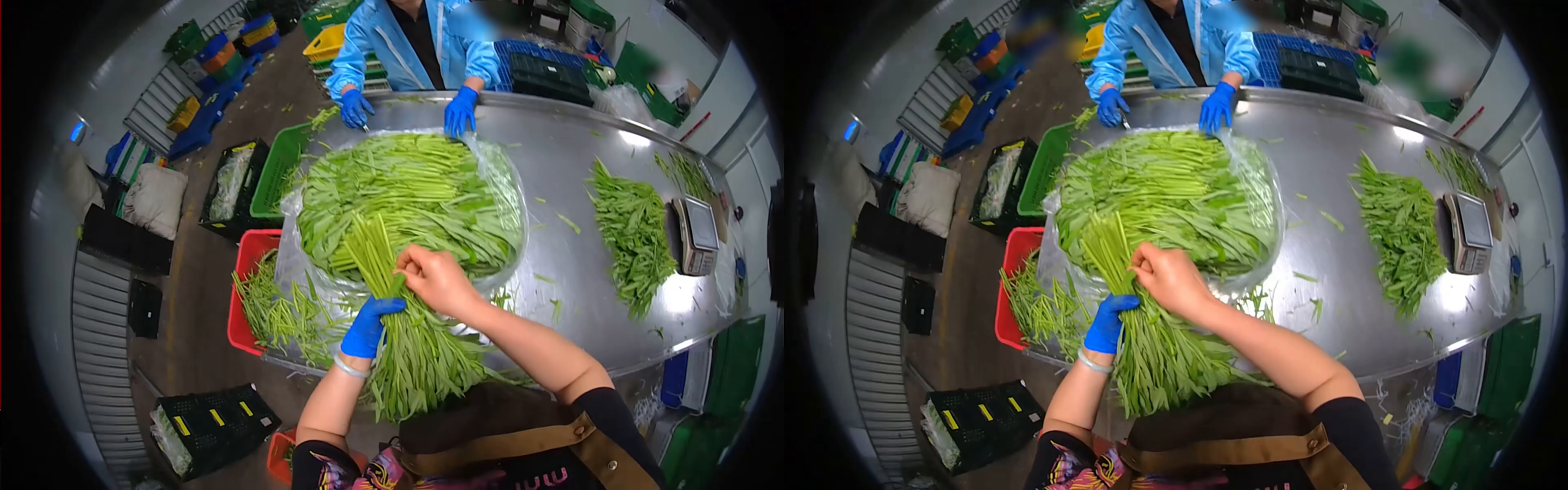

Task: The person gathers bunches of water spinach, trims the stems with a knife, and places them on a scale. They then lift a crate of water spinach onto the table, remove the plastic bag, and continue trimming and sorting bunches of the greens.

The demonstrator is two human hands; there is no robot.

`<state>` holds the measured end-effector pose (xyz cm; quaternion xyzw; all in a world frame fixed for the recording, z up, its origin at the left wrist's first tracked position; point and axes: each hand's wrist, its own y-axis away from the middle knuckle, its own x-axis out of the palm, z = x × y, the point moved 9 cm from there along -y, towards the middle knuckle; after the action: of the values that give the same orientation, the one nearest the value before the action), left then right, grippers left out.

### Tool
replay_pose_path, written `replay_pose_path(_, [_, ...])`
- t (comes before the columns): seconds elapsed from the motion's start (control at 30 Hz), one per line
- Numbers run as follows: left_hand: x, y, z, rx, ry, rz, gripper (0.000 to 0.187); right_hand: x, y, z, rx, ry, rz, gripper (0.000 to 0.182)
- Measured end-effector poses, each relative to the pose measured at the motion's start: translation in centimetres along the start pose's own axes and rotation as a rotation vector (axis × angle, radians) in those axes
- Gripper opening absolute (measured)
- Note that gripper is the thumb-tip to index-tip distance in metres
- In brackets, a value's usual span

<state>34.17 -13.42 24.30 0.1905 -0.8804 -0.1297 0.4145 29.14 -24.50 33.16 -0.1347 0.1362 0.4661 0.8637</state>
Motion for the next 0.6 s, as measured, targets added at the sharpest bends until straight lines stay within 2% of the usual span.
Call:
replay_pose_path(0.1, [-1.8,0.0,0.9,-0.026,-0.19,0.051,0.061,-1.0,1.0,-1.4,-0.085,-0.048,0.066,0.02])
replay_pose_path(0.13, [-1.9,0.9,0.3,-0.029,-0.146,-0.014,0.054,-2.3,1.7,-1.7,-0.024,0.034,0.057,0.023])
replay_pose_path(0.2, [-7.4,1.8,-1.3,-0.017,-0.38,-0.179,0.055,-5.5,4.3,-4.9,0.028,-0.059,-0.029,0.026])
replay_pose_path(0.23, [-7.6,2.5,-2.1,-0.011,-0.353,-0.176,0.055,-7.2,6.1,-7.0,0.042,-0.064,-0.078,0.028])
replay_pose_path(0.3, [-7.2,4.1,-3.3,-0.034,-0.349,-0.195,0.049,-9.7,10.9,-13.2,0.179,0.219,-0.035,0.026])
replay_pose_path(0.37, [-7.6,5.6,-3.4,-0.072,-0.394,-0.228,0.041,-9.8,17.7,-21.4,0.342,0.573,0.132,0.017])
replay_pose_path(0.43, [-9.4,5.7,-0.6,-0.21,-0.404,-0.205,0.051,-8.6,24.6,-26.7,0.355,0.943,0.275,0.016])
replay_pose_path(0.47, [-8.8,5.7,0.6,-0.249,-0.365,-0.215,0.05,-8.2,27.5,-29.2,0.372,1.069,0.313,0.012])
replay_pose_path(0.5, [-8.2,5.4,1.8,-0.245,-0.342,-0.179,0.045,-7.7,29.2,-30.4,0.331,1.134,0.322,0.014])
replay_pose_path(0.53, [-7.6,5.1,3.4,-0.307,-0.316,-0.14,0.044,-7.5,30.6,-32.1,0.384,1.199,0.343,0.017])
replay_pose_path(0.6, [-7.5,4.0,6.5,-0.312,-0.351,-0.077,0.045,-7.2,32.3,-34.0,0.337,1.134,0.339,0.028])
